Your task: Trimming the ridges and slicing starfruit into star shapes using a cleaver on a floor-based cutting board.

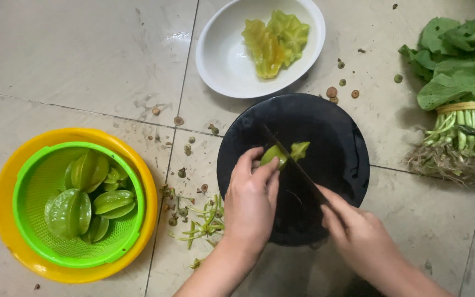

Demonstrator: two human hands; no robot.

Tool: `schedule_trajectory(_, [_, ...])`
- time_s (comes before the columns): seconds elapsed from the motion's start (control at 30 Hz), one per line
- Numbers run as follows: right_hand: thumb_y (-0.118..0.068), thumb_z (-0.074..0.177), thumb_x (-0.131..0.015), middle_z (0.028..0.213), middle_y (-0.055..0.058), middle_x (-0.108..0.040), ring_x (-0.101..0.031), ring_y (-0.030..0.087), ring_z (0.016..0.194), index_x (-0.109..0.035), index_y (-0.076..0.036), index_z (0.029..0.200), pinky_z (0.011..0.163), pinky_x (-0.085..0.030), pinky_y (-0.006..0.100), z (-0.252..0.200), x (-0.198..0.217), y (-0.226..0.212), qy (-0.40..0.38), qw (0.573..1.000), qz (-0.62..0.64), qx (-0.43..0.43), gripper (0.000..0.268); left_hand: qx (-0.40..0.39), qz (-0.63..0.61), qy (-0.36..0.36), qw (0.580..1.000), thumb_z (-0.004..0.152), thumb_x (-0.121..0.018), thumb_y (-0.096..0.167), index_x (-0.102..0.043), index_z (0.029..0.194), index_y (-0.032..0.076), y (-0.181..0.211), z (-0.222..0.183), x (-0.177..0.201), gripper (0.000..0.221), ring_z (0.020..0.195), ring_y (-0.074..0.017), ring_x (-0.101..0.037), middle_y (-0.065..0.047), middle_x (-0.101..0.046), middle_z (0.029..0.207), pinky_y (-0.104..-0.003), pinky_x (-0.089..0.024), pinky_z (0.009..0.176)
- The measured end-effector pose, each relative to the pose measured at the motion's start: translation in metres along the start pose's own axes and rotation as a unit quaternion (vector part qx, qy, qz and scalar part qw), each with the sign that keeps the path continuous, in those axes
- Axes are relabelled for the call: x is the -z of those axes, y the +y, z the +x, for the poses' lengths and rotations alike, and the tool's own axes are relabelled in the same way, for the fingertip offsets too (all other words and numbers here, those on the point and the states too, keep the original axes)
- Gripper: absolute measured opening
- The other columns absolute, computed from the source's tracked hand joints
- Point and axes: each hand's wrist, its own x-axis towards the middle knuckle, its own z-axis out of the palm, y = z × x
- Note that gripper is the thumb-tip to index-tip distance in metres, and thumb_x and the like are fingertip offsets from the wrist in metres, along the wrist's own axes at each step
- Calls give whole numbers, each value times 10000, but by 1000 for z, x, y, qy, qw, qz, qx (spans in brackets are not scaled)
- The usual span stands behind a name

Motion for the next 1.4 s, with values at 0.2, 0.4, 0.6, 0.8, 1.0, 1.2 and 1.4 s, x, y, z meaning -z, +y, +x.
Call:
schedule_trajectory(0.2, [-210, 915, -651, 860, 9, -914, -691, 151, 426, -634, -407, 1450, 498, -572, 351, -27, 21, -2, -40, 994, -82, -63, 570, 13, -21, 10, 1000, 887, -741, 72, -778, 1031, 7, 1, -2, 3, 162, 918, -243, -735, -108, -685, 1228, -353, -598, 774])
schedule_trajectory(0.4, [-268, 945, -622, 747, 2, -909, -781, 172, 497, -602, -443, 1466, 563, -595, 354, -31, 16, 6, -61, 986, -111, -111, 550, 5, -7, 18, 1000, 885, -739, 84, -768, 1024, 19, -6, -5, -4, 156, 974, -267, -727, -102, -681, 1235, -372, -595, 793])
schedule_trajectory(0.6, [-107, 898, -644, 966, 56, -874, -859, 189, 589, -640, -262, 1434, 532, -644, 388, -15, 0, 5, -12, 999, -42, 30, 557, -10, -7, 27, 1000, 892, -734, 91, -765, 1015, 8, -8, -6, -6, 151, 1015, -293, -716, -126, -681, 1222, -389, -594, 821])
schedule_trajectory(0.8, [-191, 936, -639, 757, 3, -845, -775, 204, 596, -654, -373, 1433, 592, -589, 364, -5, -5, 0, -38, 997, -41, -60, 529, -32, -11, 44, 998, 887, -734, 75, -762, 1032, 2, -9, -8, -8, 165, 1056, -291, -714, -122, -692, 1230, -389, -594, 864])
schedule_trajectory(1.0, [-179, 918, -650, 735, 53, -895, -733, 187, 421, -626, -343, 1460, 490, -574, 375, -27, 15, -2, -29, 995, -82, -44, 567, -38, -19, 56, 998, 893, -763, 100, -720, 1071, 4, -13, -10, -2, 206, 998, -257, -716, -89, -684, 1204, -362, -587, 815])
schedule_trajectory(1.2, [-171, 902, -678, 743, 47, -904, -780, 179, 422, -651, -396, 1425, 485, -587, 375, -34, 16, 0, -24, 991, -118, -53, 570, -47, -14, 60, 997, 913, -746, 98, -729, 1054, -10, -12, -9, 0, 179, 981, -265, -712, -100, -668, 1197, -368, -589, 799])
schedule_trajectory(1.4, [-190, 939, -638, 852, 62, -903, -863, 197, 509, -592, -404, 1473, 551, -647, 401, -27, 13, -4, -60, 987, -137, -61, 577, -52, -13, 59, 997, 930, -729, 98, -729, 1075, -28, -15, -9, -2, 192, 1025, -278, -710, -122, -671, 1211, -376, -596, 833])
